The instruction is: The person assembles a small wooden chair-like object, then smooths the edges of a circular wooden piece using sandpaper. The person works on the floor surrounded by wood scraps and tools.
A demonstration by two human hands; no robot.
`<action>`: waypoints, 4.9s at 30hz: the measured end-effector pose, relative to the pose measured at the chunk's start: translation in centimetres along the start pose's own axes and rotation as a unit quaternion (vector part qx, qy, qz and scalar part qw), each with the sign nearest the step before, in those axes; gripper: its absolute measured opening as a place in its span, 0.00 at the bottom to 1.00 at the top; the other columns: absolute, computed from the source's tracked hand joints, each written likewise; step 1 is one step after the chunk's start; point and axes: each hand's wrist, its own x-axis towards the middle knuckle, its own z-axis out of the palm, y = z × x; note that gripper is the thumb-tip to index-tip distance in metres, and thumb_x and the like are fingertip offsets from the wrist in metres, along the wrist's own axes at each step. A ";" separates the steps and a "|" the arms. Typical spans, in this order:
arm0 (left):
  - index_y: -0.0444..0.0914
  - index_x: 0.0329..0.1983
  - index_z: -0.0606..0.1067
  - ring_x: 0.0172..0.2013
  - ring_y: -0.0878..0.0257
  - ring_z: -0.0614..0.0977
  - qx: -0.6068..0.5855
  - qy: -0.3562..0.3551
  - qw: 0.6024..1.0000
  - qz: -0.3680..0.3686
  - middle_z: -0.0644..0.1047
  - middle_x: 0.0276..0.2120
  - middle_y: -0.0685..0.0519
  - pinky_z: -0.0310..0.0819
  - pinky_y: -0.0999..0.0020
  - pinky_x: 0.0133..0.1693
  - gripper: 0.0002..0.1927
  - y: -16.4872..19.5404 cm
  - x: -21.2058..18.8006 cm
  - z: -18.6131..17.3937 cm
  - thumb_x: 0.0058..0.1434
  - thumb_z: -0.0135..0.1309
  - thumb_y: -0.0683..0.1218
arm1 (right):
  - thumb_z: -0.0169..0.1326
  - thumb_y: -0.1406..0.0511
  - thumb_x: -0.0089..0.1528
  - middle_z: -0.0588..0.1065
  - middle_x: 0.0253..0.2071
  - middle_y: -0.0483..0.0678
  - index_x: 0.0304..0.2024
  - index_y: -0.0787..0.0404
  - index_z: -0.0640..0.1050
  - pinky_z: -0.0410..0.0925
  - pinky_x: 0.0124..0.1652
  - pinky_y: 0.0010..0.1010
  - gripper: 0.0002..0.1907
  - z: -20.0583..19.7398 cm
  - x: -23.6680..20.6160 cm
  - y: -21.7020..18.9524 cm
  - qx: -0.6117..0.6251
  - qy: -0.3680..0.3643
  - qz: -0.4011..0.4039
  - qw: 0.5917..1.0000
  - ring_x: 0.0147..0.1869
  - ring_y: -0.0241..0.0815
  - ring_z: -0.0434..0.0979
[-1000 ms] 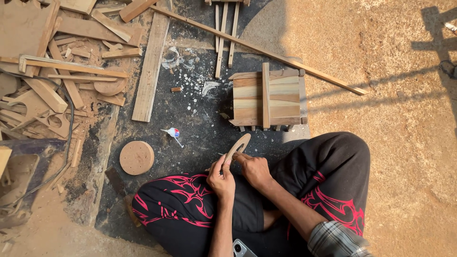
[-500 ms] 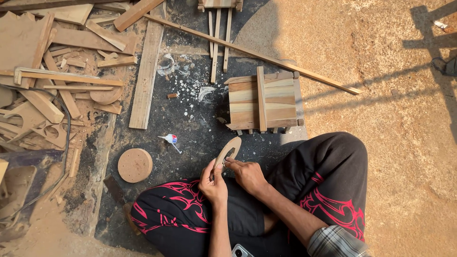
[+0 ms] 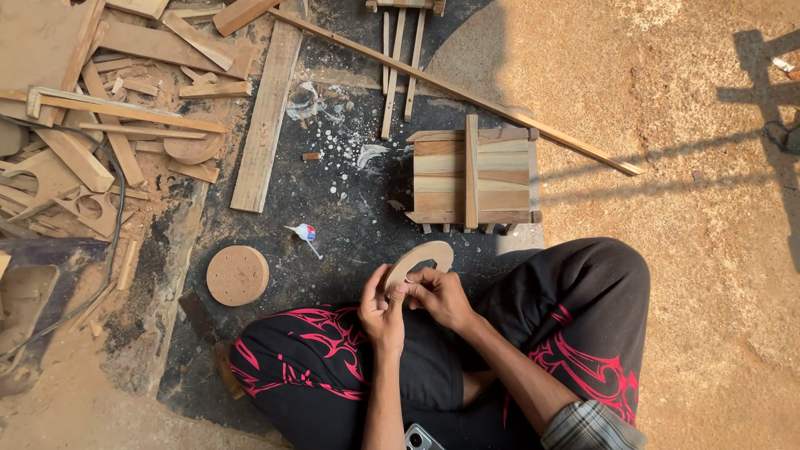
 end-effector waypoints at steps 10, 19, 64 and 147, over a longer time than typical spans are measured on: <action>0.32 0.47 0.77 0.36 0.66 0.79 0.132 0.023 0.989 0.063 0.78 0.38 0.52 0.74 0.70 0.38 0.14 -0.3 -0.2 1.1 0.71 0.53 0.49 | 0.53 0.68 0.68 0.80 0.34 0.48 0.51 0.65 0.80 0.70 0.30 0.24 0.10 -0.7 -1.4 -0.8 -0.028 0.034 -0.099 0.994 0.31 0.31 0.78; 0.32 0.42 0.80 0.32 0.62 0.79 0.313 0.034 0.940 0.130 0.77 0.32 0.50 0.73 0.66 0.36 0.13 -0.2 -0.2 1.8 0.67 0.59 0.49 | 0.53 0.72 0.69 0.79 0.41 0.66 0.57 0.67 0.81 0.64 0.28 0.37 0.14 0.6 -0.4 1.0 0.195 0.087 0.132 0.968 0.28 0.66 0.70; 0.36 0.44 0.81 0.30 0.56 0.80 0.281 0.046 0.952 0.115 0.77 0.30 0.51 0.73 0.60 0.42 0.12 -0.3 -0.4 1.5 0.67 0.58 0.49 | 0.54 0.74 0.61 0.84 0.45 0.53 0.52 0.62 0.81 0.69 0.28 0.28 0.17 -0.2 -2.0 1.3 -0.297 0.129 -0.135 0.936 0.27 0.39 0.79; 0.33 0.42 0.81 0.34 0.65 0.76 0.163 0.024 0.986 0.000 0.76 0.32 0.54 0.70 0.69 0.39 0.12 0.0 -0.2 1.8 0.68 0.58 0.48 | 0.59 0.65 0.65 0.79 0.27 0.62 0.50 0.62 0.84 0.72 0.27 0.32 0.12 -0.8 -1.2 -1.4 -0.214 0.049 -0.044 0.974 0.23 0.43 0.82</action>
